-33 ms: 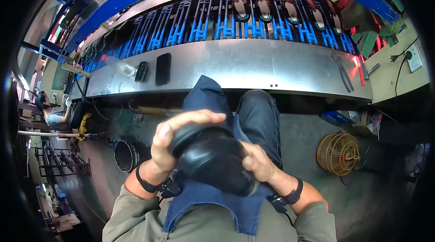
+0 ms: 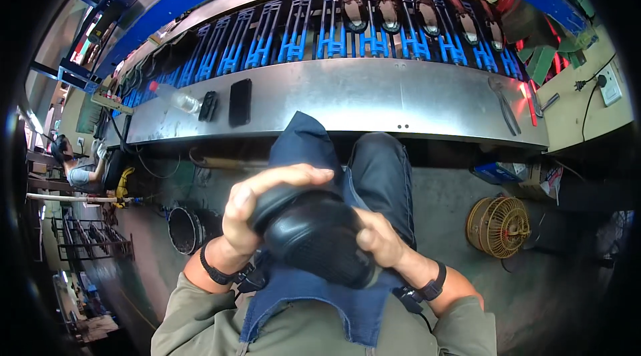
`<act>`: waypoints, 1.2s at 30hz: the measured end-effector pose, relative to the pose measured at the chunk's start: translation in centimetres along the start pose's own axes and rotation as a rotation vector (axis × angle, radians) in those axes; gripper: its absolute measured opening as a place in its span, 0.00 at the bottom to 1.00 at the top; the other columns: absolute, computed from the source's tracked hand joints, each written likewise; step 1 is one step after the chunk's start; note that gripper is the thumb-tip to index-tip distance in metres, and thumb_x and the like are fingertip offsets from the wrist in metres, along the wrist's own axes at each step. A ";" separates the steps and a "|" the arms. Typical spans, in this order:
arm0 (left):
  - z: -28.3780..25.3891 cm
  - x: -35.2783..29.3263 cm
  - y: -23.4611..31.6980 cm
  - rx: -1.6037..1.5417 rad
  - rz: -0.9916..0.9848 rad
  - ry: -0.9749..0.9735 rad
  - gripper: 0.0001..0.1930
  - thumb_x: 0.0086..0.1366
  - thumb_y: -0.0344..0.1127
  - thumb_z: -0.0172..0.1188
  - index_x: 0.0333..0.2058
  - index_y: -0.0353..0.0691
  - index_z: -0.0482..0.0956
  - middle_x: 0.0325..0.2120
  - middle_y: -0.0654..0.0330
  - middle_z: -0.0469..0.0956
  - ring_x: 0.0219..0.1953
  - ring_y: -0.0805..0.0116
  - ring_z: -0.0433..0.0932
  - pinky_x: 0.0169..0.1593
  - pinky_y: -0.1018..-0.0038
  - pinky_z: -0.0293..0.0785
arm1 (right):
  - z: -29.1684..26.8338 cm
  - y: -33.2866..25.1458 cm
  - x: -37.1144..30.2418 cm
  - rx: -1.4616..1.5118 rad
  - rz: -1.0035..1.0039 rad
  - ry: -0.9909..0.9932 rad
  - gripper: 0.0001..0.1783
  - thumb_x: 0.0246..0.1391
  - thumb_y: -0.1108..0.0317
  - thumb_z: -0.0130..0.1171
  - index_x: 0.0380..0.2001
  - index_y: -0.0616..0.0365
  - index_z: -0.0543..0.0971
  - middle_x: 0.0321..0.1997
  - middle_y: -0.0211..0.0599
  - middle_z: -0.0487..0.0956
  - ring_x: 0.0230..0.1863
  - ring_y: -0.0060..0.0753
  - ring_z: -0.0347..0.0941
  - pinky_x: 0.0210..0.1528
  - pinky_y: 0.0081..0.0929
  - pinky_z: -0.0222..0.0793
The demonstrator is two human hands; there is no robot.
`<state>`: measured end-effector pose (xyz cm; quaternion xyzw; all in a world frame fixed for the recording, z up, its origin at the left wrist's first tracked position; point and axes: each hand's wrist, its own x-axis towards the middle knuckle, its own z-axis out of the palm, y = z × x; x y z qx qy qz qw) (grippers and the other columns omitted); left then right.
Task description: Placing shoe lasts into shoe uppers and positioning them on a conveyor.
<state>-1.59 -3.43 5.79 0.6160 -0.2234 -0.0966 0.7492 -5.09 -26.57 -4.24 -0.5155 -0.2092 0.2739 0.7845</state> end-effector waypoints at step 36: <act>1.4 -1.4 4.3 0.722 0.172 -0.125 0.34 0.58 0.31 0.71 0.61 0.24 0.69 0.58 0.31 0.72 0.58 0.40 0.78 0.59 0.62 0.76 | 0.2 -0.1 -1.2 0.075 0.092 0.055 0.55 0.61 0.24 0.45 0.63 0.73 0.69 0.59 0.46 0.77 0.58 0.33 0.74 0.59 0.29 0.69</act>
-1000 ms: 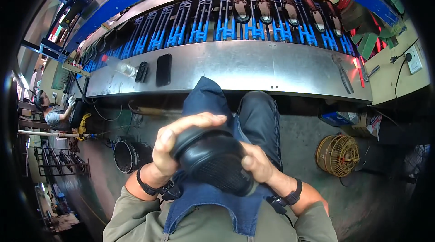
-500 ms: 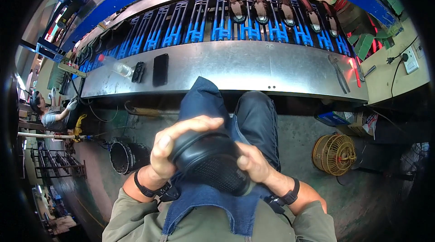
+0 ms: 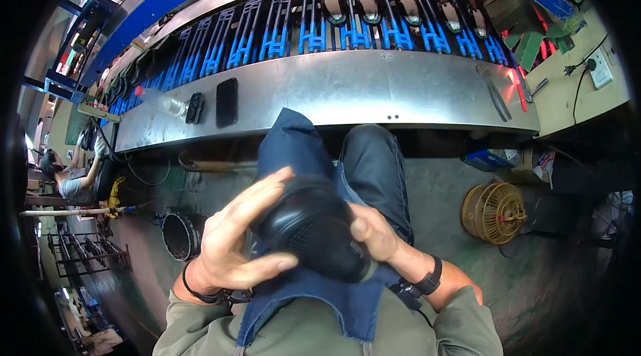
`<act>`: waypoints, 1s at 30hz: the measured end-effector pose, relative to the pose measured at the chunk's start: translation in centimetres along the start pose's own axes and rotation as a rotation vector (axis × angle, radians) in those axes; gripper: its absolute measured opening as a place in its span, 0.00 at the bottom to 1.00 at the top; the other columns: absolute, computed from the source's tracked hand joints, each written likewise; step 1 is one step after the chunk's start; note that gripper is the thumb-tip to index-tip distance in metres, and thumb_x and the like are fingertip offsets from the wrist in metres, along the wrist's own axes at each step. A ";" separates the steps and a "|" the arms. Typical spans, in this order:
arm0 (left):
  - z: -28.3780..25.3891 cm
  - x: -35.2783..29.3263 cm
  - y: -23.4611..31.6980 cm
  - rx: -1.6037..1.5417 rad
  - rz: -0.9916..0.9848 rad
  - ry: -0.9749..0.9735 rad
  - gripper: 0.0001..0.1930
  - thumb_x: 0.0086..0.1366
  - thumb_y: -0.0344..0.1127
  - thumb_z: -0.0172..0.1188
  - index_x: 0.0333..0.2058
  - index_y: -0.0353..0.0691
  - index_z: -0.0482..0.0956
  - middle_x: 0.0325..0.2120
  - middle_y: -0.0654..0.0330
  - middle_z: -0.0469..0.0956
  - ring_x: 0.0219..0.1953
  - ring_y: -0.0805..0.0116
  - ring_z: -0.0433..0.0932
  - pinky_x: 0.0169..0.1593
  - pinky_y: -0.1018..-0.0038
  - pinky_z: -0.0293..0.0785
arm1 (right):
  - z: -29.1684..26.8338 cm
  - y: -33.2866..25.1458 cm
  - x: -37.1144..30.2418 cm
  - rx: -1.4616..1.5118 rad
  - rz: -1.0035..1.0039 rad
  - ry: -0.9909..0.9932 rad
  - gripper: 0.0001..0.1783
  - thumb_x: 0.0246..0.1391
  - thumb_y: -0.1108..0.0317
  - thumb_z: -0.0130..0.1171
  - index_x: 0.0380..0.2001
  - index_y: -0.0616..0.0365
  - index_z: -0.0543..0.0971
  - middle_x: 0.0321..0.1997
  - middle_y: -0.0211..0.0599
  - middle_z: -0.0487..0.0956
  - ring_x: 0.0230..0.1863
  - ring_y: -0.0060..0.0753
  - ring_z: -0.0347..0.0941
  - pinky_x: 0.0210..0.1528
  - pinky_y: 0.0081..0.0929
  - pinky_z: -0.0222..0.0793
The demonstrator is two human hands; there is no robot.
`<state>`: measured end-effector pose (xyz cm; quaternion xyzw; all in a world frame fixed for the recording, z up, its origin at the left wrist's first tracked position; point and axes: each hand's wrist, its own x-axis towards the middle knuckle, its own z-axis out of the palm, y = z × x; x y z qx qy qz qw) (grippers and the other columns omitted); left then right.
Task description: Placing shoe lasts into shoe uppers and positioning them on a conveyor.
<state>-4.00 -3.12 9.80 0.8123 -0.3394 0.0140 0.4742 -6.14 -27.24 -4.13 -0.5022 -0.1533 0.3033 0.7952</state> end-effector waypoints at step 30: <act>3.9 3.5 -4.9 -0.102 0.042 -0.009 0.37 0.63 0.26 0.66 0.69 0.33 0.62 0.39 0.39 0.82 0.37 0.46 0.85 0.43 0.63 0.80 | 2.3 -1.5 1.4 0.789 0.028 0.440 0.30 0.73 0.47 0.39 0.60 0.64 0.67 0.36 0.56 0.80 0.21 0.53 0.80 0.19 0.40 0.82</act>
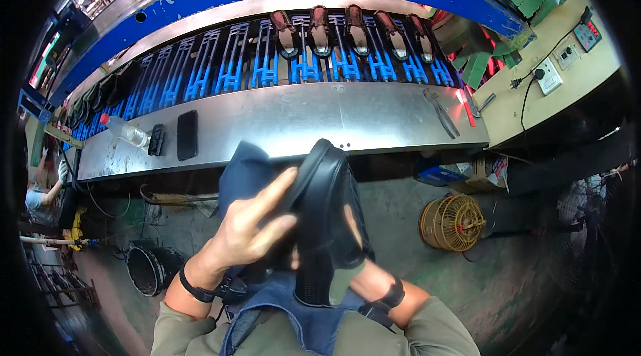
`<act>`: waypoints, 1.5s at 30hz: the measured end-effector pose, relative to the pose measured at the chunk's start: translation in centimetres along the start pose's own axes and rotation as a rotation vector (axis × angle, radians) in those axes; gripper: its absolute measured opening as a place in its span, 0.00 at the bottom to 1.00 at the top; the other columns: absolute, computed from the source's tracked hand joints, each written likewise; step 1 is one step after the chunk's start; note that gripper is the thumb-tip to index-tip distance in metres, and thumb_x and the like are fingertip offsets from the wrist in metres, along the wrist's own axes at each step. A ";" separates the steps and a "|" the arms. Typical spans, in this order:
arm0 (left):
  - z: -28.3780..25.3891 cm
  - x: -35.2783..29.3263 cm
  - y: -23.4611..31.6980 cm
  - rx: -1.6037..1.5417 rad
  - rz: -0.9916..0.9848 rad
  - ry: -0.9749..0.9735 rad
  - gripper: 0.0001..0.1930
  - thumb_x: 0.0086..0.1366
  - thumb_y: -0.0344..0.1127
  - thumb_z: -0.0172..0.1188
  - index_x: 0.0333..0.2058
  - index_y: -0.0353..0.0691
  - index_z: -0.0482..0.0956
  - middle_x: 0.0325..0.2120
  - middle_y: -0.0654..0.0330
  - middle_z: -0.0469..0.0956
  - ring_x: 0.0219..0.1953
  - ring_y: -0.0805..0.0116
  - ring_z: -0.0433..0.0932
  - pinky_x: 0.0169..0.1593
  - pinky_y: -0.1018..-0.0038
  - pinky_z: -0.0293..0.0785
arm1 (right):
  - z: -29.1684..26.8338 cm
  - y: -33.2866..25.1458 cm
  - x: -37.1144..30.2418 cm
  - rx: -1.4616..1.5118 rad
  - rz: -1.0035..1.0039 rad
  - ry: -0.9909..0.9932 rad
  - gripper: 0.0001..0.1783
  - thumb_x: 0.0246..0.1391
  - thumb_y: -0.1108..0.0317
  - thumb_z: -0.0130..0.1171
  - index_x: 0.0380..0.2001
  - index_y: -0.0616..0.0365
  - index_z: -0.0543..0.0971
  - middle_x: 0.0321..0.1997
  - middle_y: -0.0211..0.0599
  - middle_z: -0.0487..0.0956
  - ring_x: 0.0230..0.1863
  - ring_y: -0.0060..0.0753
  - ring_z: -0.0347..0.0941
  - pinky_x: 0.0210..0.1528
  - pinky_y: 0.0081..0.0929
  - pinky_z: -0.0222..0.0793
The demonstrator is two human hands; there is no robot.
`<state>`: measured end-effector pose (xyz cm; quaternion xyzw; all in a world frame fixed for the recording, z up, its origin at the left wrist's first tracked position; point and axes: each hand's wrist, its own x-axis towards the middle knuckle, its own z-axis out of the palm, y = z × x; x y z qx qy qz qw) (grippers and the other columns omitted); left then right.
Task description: Placing shoe lasts into shoe uppers and positioning them on a conveyor.
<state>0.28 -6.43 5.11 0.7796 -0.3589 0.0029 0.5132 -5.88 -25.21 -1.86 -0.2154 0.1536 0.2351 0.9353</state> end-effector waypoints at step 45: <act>-0.3 -3.1 0.6 -0.364 -0.292 0.374 0.43 0.65 0.51 0.66 0.70 0.39 0.53 0.59 0.48 0.69 0.58 0.60 0.73 0.63 0.63 0.70 | 8.7 -5.8 2.0 -1.811 -0.868 -0.522 0.46 0.52 0.45 0.70 0.62 0.67 0.64 0.20 0.49 0.78 0.21 0.53 0.80 0.24 0.41 0.74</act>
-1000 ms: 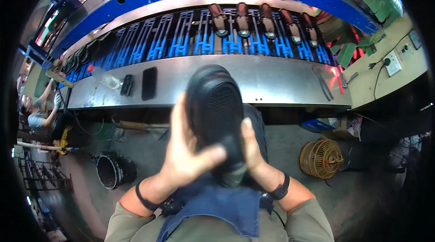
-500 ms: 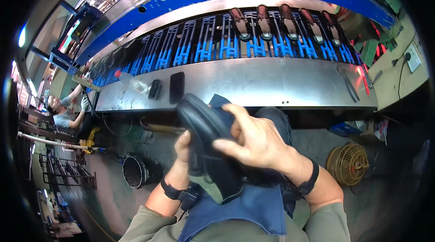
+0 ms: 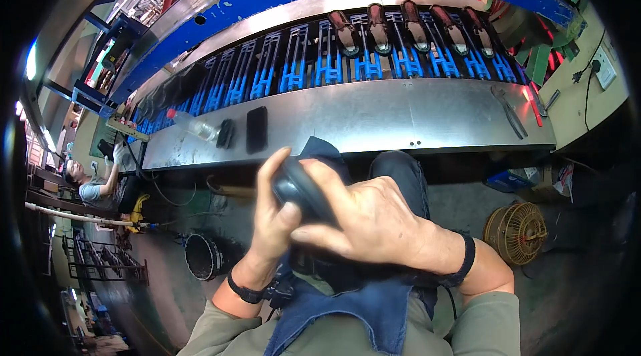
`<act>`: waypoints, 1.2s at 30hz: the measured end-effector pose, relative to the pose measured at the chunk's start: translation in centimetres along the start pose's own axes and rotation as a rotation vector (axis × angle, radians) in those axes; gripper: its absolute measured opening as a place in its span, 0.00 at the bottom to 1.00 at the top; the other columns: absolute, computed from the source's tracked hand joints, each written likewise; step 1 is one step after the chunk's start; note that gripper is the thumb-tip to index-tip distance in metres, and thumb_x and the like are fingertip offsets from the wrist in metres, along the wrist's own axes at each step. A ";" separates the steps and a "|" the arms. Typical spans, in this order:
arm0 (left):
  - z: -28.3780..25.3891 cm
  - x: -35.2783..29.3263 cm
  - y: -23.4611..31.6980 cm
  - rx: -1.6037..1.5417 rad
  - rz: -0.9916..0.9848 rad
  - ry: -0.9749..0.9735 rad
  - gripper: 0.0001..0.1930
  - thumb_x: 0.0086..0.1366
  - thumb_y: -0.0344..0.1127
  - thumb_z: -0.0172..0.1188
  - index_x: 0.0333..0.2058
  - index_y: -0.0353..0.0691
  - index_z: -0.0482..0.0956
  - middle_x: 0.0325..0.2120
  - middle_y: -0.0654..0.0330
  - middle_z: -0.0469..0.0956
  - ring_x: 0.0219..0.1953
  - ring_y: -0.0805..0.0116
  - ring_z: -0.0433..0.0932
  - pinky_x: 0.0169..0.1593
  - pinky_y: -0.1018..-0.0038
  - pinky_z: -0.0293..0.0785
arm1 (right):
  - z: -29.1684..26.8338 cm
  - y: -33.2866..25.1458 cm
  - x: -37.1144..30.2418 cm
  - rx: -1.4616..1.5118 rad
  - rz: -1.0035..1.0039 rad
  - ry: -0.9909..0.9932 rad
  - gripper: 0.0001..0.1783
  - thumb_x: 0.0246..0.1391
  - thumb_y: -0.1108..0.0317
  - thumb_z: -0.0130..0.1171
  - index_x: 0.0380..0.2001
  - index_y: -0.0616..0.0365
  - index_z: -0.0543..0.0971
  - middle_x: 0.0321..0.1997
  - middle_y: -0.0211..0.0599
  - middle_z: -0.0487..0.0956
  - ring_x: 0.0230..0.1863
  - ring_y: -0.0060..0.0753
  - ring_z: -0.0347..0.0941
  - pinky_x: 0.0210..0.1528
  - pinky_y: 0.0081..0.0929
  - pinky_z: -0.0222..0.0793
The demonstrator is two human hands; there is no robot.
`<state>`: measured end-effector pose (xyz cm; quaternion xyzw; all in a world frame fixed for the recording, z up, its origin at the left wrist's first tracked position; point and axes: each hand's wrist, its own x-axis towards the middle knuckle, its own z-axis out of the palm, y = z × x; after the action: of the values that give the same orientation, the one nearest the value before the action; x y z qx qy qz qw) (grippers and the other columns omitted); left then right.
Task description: Placing shoe lasts into shoe uppers and positioning them on a conveyor.
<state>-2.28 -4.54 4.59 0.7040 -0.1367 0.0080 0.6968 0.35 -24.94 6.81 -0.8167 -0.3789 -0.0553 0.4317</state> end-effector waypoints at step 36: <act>-1.2 -1.3 -3.2 0.003 -0.097 0.082 0.39 0.65 0.49 0.59 0.68 0.39 0.55 0.53 0.47 0.71 0.55 0.54 0.77 0.60 0.59 0.73 | 0.8 0.0 0.7 -0.080 -0.116 -0.228 0.40 0.54 0.58 0.65 0.58 0.80 0.62 0.18 0.49 0.77 0.17 0.52 0.77 0.20 0.41 0.72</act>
<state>-2.68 -3.16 1.22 0.7098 -0.0739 0.0034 0.7005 0.69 -23.93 6.66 -0.8111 -0.4696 -0.0020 0.3487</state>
